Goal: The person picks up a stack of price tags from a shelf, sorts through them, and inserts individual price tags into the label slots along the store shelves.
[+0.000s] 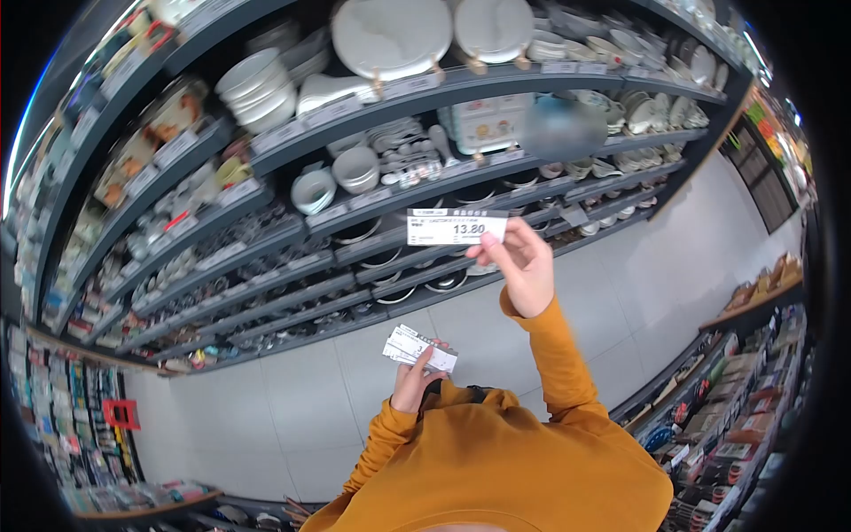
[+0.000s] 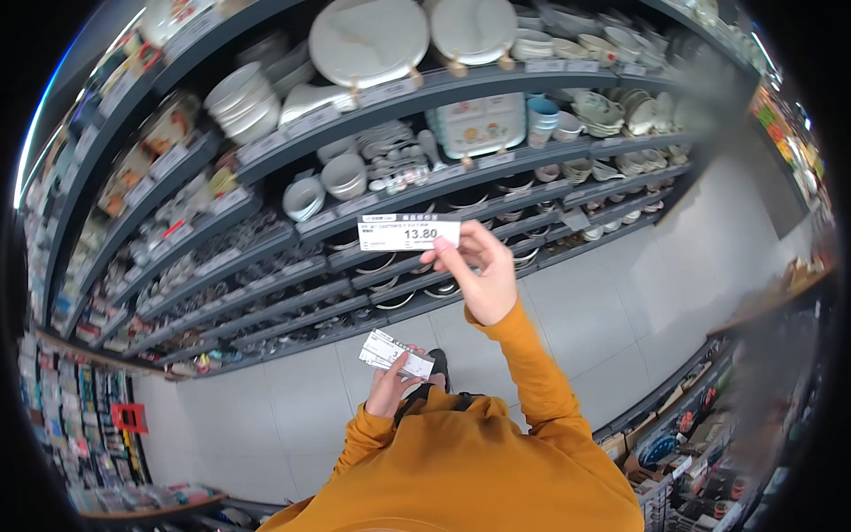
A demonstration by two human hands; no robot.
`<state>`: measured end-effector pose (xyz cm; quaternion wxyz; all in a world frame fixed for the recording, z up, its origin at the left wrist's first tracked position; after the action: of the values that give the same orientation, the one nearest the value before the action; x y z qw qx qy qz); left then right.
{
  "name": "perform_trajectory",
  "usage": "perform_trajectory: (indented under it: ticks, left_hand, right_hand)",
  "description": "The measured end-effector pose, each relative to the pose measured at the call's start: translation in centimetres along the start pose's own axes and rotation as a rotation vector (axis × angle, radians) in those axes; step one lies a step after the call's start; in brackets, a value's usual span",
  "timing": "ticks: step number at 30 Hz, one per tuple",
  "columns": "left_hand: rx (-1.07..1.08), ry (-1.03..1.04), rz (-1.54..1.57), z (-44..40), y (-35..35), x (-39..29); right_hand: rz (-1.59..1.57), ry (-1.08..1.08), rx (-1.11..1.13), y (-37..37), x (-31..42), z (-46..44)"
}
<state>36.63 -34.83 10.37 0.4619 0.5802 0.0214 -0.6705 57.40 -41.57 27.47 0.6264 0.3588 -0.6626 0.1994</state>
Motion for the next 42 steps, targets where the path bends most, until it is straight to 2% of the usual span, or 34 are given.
perform_trajectory:
  ticks: [4, 7, 9, 13, 15, 19, 21, 25, 26, 29, 30, 33, 38, 42]
  left_hand:
    - [0.06, -0.007, -0.012, -5.2, 2.3, 0.5]
    - [0.07, -0.012, -0.023, -9.4, 3.9, 1.2]
    - [0.086, -0.011, -0.011, -12.6, 6.1, 1.5]
    - [0.211, -0.015, -0.058, -17.8, 11.3, 1.3]
    - [0.244, -0.035, -0.071, -19.1, 14.4, 0.4]
    - [0.306, -0.071, -0.086, -21.7, 19.0, -0.1]
    - [0.297, -0.084, -0.027, -23.1, 21.0, 0.0]
    - [0.282, -0.046, 0.112, -25.2, 26.1, 1.1]
    - [0.268, -0.021, 0.064, -25.6, 27.7, 1.2]
    - [0.098, 0.03, 0.12, -26.9, 32.0, 3.6]
    - [0.078, 0.051, 0.157, -27.2, 33.2, 4.4]
    - [0.015, 0.046, 0.142, -27.5, 36.8, 6.3]
    - [-0.072, 0.093, 0.112, -27.5, 39.7, 7.4]
    - [-0.092, 0.12, 0.104, -28.4, 41.7, 7.8]
  right_hand:
    - [0.058, 0.02, 0.036, -3.3, -2.4, -2.7]
    - [0.27, -0.044, -0.023, -6.4, -3.6, -5.0]
    - [0.282, -0.045, -0.099, -9.7, -4.1, -6.7]
    - [0.314, 0.043, -0.224, -19.0, -5.7, -8.9]
    - [0.16, 0.094, -0.308, -24.0, -7.1, -9.8]
    - [0.477, 0.094, -0.395, -33.1, -6.3, -12.7]
    - [0.571, -0.008, -0.466, -38.4, -7.9, -15.9]
    - [0.778, -0.025, -0.368, -45.0, -6.2, -24.2]
    - [0.812, -0.058, -0.317, -47.0, -7.1, -26.5]
    - [0.899, -0.144, -0.127, -50.8, -8.3, -32.6]
    - [0.856, -0.081, -0.035, -51.5, -8.5, -34.1]
    - [0.885, -0.022, 0.152, -53.1, -10.2, -36.5]
    - [0.892, 0.025, 0.247, -54.0, -10.7, -38.3]
    - [0.842, 0.049, 0.447, -54.5, -10.4, -39.4]
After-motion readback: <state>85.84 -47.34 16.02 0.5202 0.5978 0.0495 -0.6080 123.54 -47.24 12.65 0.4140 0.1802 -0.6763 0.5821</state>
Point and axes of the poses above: each hand's wrist, its own z-axis away from the middle knuckle, its own y-axis out of the palm, x = y × z, the point moved 2 cm from there along -z, towards the middle knuckle, and after that the axes turned 10 degrees about y, right-handed, at the moved point
